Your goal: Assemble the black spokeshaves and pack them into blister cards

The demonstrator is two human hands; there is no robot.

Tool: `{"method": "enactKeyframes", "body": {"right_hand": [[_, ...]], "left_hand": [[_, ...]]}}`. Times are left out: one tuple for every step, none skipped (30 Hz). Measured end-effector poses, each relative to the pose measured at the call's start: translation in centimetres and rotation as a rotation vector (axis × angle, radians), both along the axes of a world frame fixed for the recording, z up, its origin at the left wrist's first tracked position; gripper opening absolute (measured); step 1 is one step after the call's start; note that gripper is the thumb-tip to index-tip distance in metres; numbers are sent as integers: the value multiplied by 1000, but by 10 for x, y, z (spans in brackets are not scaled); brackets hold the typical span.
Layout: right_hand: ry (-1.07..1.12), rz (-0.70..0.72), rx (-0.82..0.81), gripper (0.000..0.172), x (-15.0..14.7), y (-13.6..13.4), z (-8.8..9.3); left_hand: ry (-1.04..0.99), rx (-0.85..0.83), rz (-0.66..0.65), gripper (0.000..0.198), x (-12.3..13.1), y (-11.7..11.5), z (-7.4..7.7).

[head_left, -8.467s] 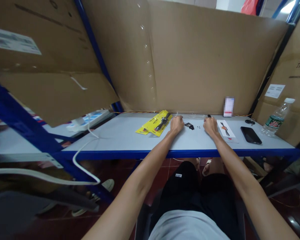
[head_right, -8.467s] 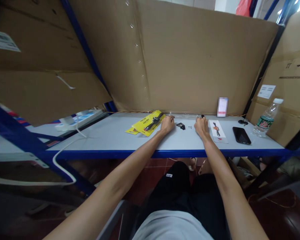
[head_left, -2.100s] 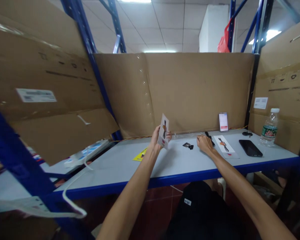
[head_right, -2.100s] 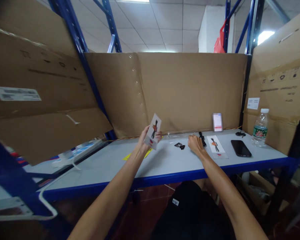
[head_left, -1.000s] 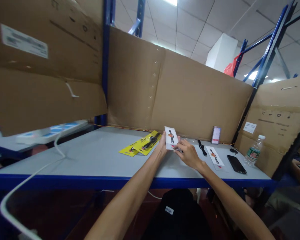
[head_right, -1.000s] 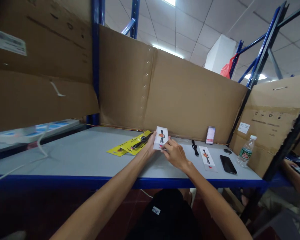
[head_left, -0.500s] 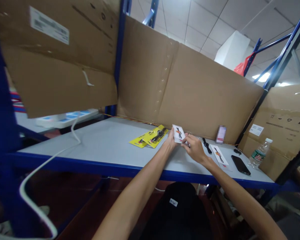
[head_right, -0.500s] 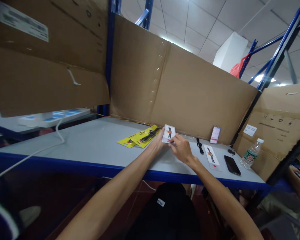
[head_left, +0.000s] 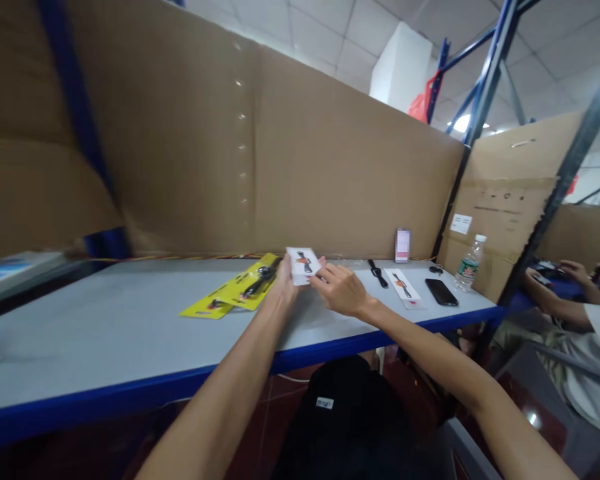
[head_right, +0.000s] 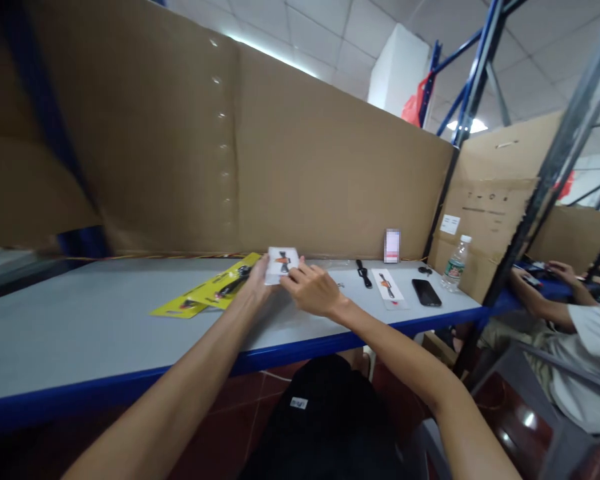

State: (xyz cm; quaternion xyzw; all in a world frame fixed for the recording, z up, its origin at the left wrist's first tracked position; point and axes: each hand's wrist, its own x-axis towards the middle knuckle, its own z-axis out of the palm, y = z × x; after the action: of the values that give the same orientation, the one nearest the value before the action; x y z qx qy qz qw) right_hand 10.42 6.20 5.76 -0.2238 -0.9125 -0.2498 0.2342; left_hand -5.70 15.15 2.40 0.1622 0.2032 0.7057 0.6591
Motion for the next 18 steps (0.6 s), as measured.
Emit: {"method": "enactKeyframes", "body": {"right_hand": [[37,-3,-4,16,0,-3,-1],[114,-3,-21,16,1,-8,-2],[234,-3,-56,15,2,-15,-4],[389,-8,-116,15,3,-22,-7],[558,-14,-212,19,5,-28,-10],[716,-19,-352,25,6,-34,-15],[840,-19,-534,33,7,-38,-20],[923,-8,-745,40,7,-39,-25],[971,6,-961,45,6,-38,-29],[992,20,-1162,49,3,-36,-33],[1008,32,-1324,51,-2,-33,-35],[1035,38,-1436,52,-7,-29,-36],[1074,40,-1504,52,-14,-26,-35],[1121,39,-1538,51,-21,-23,-34],[1176,37,-1550,49,-27,-20,-32],[1233,33,-1550,47,-33,-19,-30],[1283,26,-1549,44,-37,-18,-28],[1326,17,-1549,42,-41,-18,-26]], "left_hand": [[28,-21,-8,55,0,-2,2],[42,-30,-6,57,-1,-5,4],[44,-27,6,58,0,-8,6],[37,-20,22,59,1,-13,8],[23,5,38,59,2,-18,10],[9,48,37,61,4,-22,11],[3,73,39,66,6,-26,12],[-2,96,51,69,8,-28,13],[-5,109,61,71,9,-30,13],[-9,115,77,72,10,-30,13],[-15,115,93,72,10,-30,13],[-20,113,106,73,11,-29,12],[-23,111,117,73,11,-28,11],[-25,112,124,74,10,-27,10],[-26,114,127,74,10,-25,9],[-29,117,128,75,10,-24,8],[-36,118,129,75,11,-23,6],[-48,116,130,75,10,-22,5]]}}
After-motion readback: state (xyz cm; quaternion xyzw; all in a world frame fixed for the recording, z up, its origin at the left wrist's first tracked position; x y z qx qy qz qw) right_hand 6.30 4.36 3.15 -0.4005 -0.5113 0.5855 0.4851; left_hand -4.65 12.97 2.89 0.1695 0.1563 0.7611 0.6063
